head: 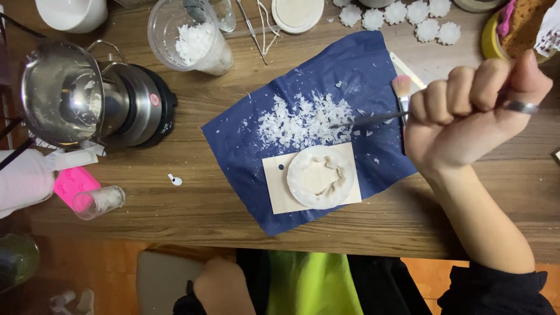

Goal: Scraping excess wax flakes from a mold and a work surface using a metal tool.

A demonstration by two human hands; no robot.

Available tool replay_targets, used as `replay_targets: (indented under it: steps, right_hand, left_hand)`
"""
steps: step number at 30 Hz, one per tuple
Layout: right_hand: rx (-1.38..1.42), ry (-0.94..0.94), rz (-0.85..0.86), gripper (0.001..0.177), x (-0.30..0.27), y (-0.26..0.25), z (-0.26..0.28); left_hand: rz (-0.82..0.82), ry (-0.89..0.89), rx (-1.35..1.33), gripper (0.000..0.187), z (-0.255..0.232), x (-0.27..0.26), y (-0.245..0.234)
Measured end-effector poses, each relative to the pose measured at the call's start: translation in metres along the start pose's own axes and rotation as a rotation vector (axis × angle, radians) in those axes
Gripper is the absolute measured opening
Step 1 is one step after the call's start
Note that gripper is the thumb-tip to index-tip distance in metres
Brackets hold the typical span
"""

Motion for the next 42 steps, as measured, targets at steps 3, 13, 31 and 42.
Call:
replay_targets:
  steps: [3,13,31,42]
  right_hand:
    - [-0.027,0.023,0.081,0.039,-0.006,0.007,-0.004]
    - [-1.137,-0.335,0.663,0.041,-0.075,0.012,-0.009]
    - [-0.39,-0.619,0.305,0.056,-0.09,0.049,-0.037]
    - [-1.393,-0.016,0.218,0.048,-0.051,0.031,-0.013]
  left_hand:
    - [-0.054,0.287,-0.004,0.043,-0.005,0.019,-0.034]
    - [-0.115,-0.299,0.9,0.132,0.043,0.016,-0.033]
    - [-0.607,-0.072,-0.646,0.099,0.053,-0.012,-0.056]
    - [-0.577,-0.362,-0.719,0.066,0.078,-0.013,-0.038]
Point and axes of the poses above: each hand's wrist, its own x-axis towards the middle knuckle, its own y-axis out of the palm, z = x × y, the point moved 4 cm from there along x, towards the middle knuckle, and after that the axes turned 7 degrees about y, right-handed, at the moved point
